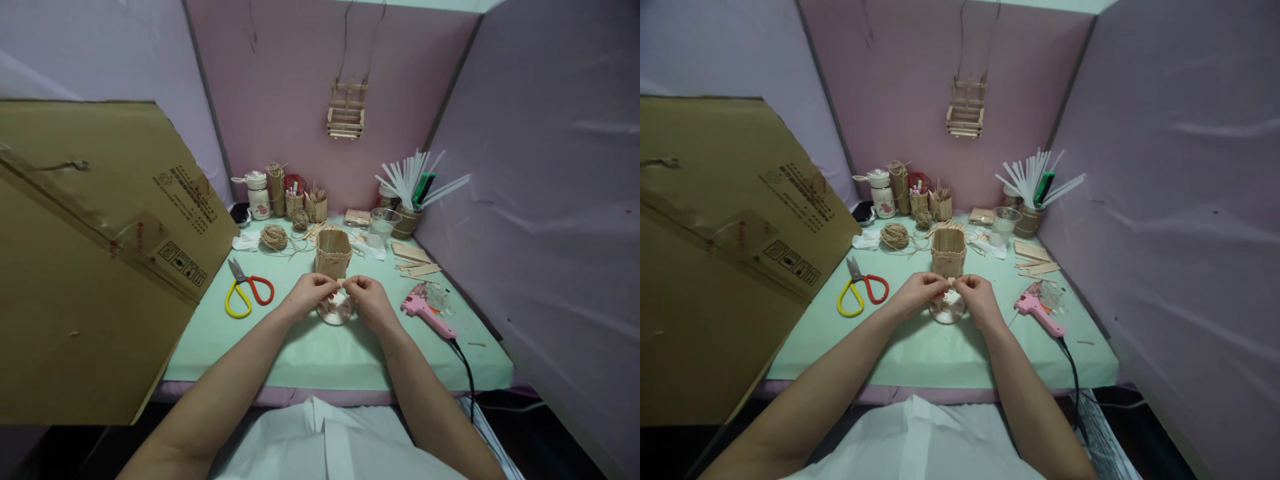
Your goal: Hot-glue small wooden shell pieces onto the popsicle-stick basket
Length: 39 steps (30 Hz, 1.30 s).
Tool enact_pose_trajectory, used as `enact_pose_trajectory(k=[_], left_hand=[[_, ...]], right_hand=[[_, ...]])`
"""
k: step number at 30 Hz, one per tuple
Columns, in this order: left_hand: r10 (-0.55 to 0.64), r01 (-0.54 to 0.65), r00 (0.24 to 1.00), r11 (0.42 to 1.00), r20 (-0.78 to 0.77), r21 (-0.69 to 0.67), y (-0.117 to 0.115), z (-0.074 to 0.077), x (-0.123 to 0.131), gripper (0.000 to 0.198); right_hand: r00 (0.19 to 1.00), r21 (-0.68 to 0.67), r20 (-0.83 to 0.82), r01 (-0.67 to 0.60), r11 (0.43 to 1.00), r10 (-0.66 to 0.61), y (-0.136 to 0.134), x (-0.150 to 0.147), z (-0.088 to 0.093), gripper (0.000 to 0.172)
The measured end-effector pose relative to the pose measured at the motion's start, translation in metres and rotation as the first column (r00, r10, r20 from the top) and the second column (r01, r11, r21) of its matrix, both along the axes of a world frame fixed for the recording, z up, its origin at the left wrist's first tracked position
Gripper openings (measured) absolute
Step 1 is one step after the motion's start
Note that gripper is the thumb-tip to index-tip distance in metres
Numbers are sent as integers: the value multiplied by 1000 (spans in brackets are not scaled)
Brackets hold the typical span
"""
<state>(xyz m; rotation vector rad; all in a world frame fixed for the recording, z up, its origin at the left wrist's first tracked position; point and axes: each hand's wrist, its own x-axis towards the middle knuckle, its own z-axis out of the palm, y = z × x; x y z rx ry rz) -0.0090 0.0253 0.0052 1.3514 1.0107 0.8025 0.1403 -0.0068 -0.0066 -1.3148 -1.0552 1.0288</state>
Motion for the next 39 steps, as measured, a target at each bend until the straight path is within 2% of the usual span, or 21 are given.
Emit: enact_pose_trajectory(k=[5, 11, 13, 15, 17, 18, 20, 22, 24, 26, 29, 31, 33, 35, 37, 39], left_hand=[[58, -59, 998, 997, 30, 43, 3, 1, -3, 22], [53, -56, 998, 996, 42, 69, 2, 3, -2, 18], [65, -70, 997, 990, 50, 119, 1, 5, -2, 17], [117, -128, 991, 961, 59, 243, -1, 8, -2, 17], [192, -196, 980, 867, 55, 459, -4, 10, -4, 16], [223, -204, 974, 780, 42, 592, -7, 11, -5, 16], [219, -140, 976, 574, 14, 807, -12, 12, -9, 13], [189, -59, 982, 344, -7, 937, -17, 12, -13, 12], [155, 5, 987, 179, -33, 984, -19, 12, -16, 15], [131, 45, 990, 74, -55, 996, -20, 13, -17, 18], [126, 71, 989, 0, -71, 997, -21, 13, -17, 22], [113, 78, 991, 1, -77, 997, -21, 13, -17, 22], [104, 62, 992, 66, -68, 996, -21, 12, -15, 18], [133, -14, 991, 211, -15, 977, -22, 12, -13, 12], [201, -149, 977, 417, 69, 897, -21, 12, -9, 8], [261, -287, 953, 625, 152, 726, -18, 11, -4, 11]], right_hand=[[1000, 5, 10, -5, 1000, 5, -2, -1, 2, 17], [996, 14, 23, -82, 997, 82, -5, -2, 2, 24], [995, 18, 26, -92, 996, 92, -4, -1, 1, 27], [998, 42, 17, -68, 997, 67, -2, 0, 0, 30], [1000, 80, -10, -19, 997, 20, 0, 1, -1, 33], [1000, 99, -26, 0, 995, 3, 0, 1, -1, 33], [999, 129, -52, 10, 992, -3, 0, 0, 0, 32], [997, 144, -74, -15, 989, 26, -4, 0, 3, 30], [993, 153, -101, -45, 987, 61, -9, 0, 6, 27], [987, 157, -132, -71, 985, 93, -15, 2, 10, 26], [979, 154, -163, -101, 983, 126, -25, 4, 16, 26], [977, 139, -164, -115, 984, 137, -30, 5, 21, 25], [979, 127, -154, -116, 985, 136, -33, 5, 25, 25], [988, 125, -114, -91, 988, 105, -36, 7, 30, 25], [999, 141, -21, -36, 989, 39, -39, 15, 35, 24], [990, 174, 136, 21, 984, -45, -44, 33, 38, 25]])
